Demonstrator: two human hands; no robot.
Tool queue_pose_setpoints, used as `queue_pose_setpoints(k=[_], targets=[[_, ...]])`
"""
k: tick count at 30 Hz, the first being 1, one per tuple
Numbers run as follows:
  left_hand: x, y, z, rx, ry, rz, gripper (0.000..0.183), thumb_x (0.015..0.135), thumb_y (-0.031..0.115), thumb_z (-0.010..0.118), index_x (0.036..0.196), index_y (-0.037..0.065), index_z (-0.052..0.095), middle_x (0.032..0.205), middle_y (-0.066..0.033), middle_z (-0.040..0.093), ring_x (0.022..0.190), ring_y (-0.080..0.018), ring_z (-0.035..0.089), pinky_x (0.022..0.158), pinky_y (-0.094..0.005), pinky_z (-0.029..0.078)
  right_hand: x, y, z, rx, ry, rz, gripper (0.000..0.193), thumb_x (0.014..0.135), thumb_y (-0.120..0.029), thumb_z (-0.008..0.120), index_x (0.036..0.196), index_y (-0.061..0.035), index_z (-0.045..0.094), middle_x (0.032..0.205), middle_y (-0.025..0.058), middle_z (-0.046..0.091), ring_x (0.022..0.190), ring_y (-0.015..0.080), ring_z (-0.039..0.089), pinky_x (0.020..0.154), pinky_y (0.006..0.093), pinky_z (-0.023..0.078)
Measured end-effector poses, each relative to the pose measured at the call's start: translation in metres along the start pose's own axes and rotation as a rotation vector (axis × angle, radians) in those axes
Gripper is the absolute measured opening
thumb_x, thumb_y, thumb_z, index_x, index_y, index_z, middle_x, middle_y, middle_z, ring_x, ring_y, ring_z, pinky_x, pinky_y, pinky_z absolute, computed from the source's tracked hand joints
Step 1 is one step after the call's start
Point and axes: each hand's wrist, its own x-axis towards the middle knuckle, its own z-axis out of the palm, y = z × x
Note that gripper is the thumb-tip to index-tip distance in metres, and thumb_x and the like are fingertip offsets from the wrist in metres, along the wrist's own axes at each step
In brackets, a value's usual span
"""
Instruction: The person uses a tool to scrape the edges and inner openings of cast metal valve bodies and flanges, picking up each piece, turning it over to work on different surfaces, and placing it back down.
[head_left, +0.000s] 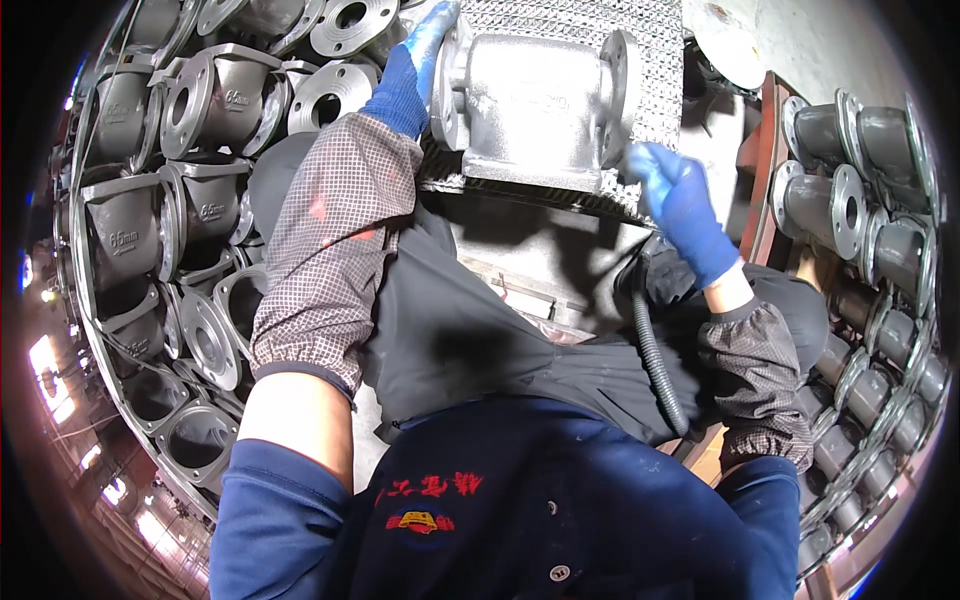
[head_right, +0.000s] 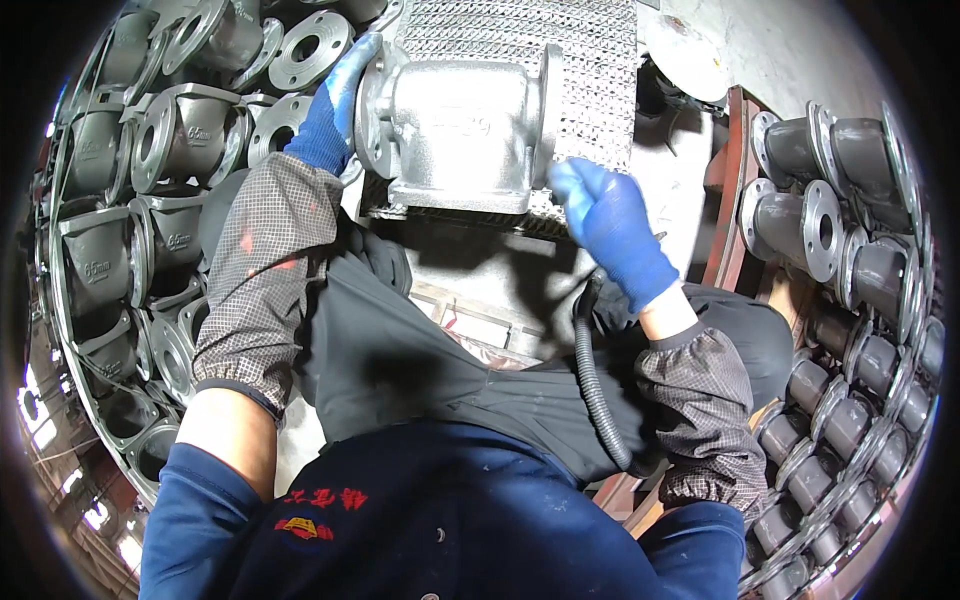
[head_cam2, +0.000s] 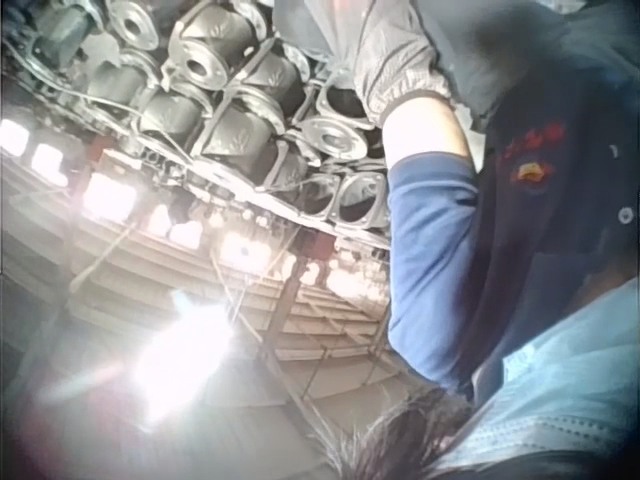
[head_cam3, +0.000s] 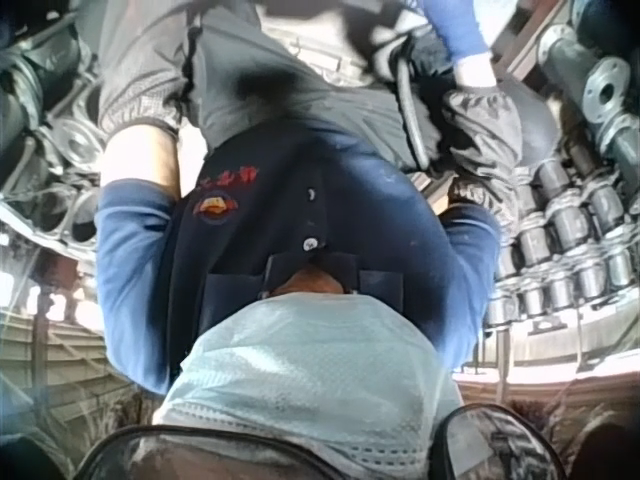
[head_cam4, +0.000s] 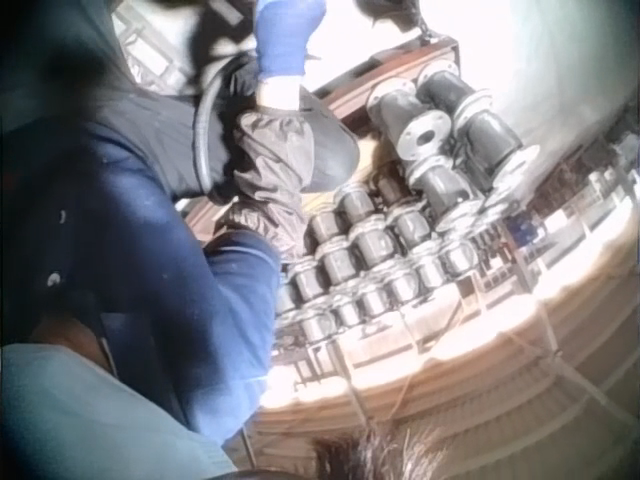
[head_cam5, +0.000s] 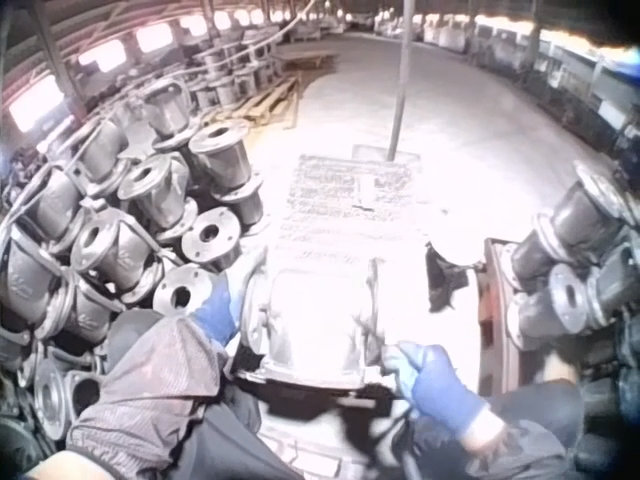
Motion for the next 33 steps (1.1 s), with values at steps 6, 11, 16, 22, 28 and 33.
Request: queue_pose_setpoints(k=[6, 11, 16, 22, 28, 33], targets=[[-0.001, 0.005, 0.002, 0.063, 0.042, -0.052, 0.043, 0.091, 0.039, 0.048, 0.116, 0.004, 0.051, 0.103, -0.0136, 0.061, 0.087, -0.0212, 0.064, 0.076, -0.0326, 0.056, -0.001, -0.01, 0.004, -0.313, -0.109, -0.101, 0.016, 0.09, -0.011, 0.05, 0.093, -0.0024, 0.063, 0.076, 0.0137, 0.066, 0.063, 0.0201, 0.064, 0.058, 0.0297, 0.049], [-0.01, 0.011, 0.018, 0.1, -0.007, -0.093, 0.043, 0.091, 0.037, 0.05, 0.119, 0.005, 0.049, 0.106, -0.0137, 0.06, 0.088, -0.0215, 0.064, 0.075, -0.0333, 0.057, 0.013, -0.029, -0.015, 0.021, 0.037, 0.197, 0.02, 0.087, -0.023, 0.055, 0.083, -0.0051, 0.062, 0.07, 0.0211, 0.057, 0.064, 0.0394, 0.057, 0.058, 0.0417, 0.047], [-0.003, 0.006, 0.006, 0.014, 0.052, -0.006, 0.038, 0.094, 0.033, 0.047, 0.118, 0.005, 0.052, 0.109, -0.0103, 0.059, 0.1, -0.0187, 0.059, 0.085, -0.0297, 0.051, -0.001, -0.013, 0.005, -0.271, -0.079, -0.032, 0.022, 0.089, -0.024, 0.053, 0.086, -0.0044, 0.062, 0.07, 0.0186, 0.059, 0.063, 0.0329, 0.059, 0.057, 0.0384, 0.047], [0.006, -0.001, -0.012, 0.033, -0.027, -0.042, 0.04, 0.092, 0.038, 0.049, 0.115, 0.006, 0.052, 0.101, -0.011, 0.061, 0.088, -0.0169, 0.062, 0.076, -0.0299, 0.053, 0.002, -0.013, -0.002, -0.12, 0.016, 0.051, 0.02, 0.089, -0.024, 0.055, 0.088, -0.0063, 0.064, 0.062, 0.0103, 0.057, 0.055, 0.0179, 0.055, 0.056, 0.0301, 0.045], [-0.018, -0.002, 0.003, 0.15, 0.067, -0.058, 0.051, 0.092, 0.044, 0.045, 0.126, 0.006, 0.044, 0.112, -0.0134, 0.057, 0.098, -0.02, 0.06, 0.083, -0.03, 0.052, 0.011, -0.029, -0.022, 0.352, 0.208, 0.162, 0.029, 0.093, -0.025, 0.043, 0.097, -0.0029, 0.062, 0.079, 0.008, 0.066, 0.056, 0.0088, 0.055, 0.047, 0.0194, 0.04], [-0.025, -0.002, 0.006, 0.209, 0.096, 0.03, 0.055, 0.092, 0.044, 0.046, 0.132, 0.006, 0.04, 0.119, -0.0114, 0.053, 0.108, -0.018, 0.054, 0.092, -0.0311, 0.046, 0.017, -0.03, -0.008, 0.42, 0.225, 0.304, 0.036, 0.095, -0.032, 0.042, 0.109, -0.004, 0.06, 0.091, 0.0058, 0.066, 0.059, 0.0052, 0.056, 0.049, 0.0162, 0.037]])
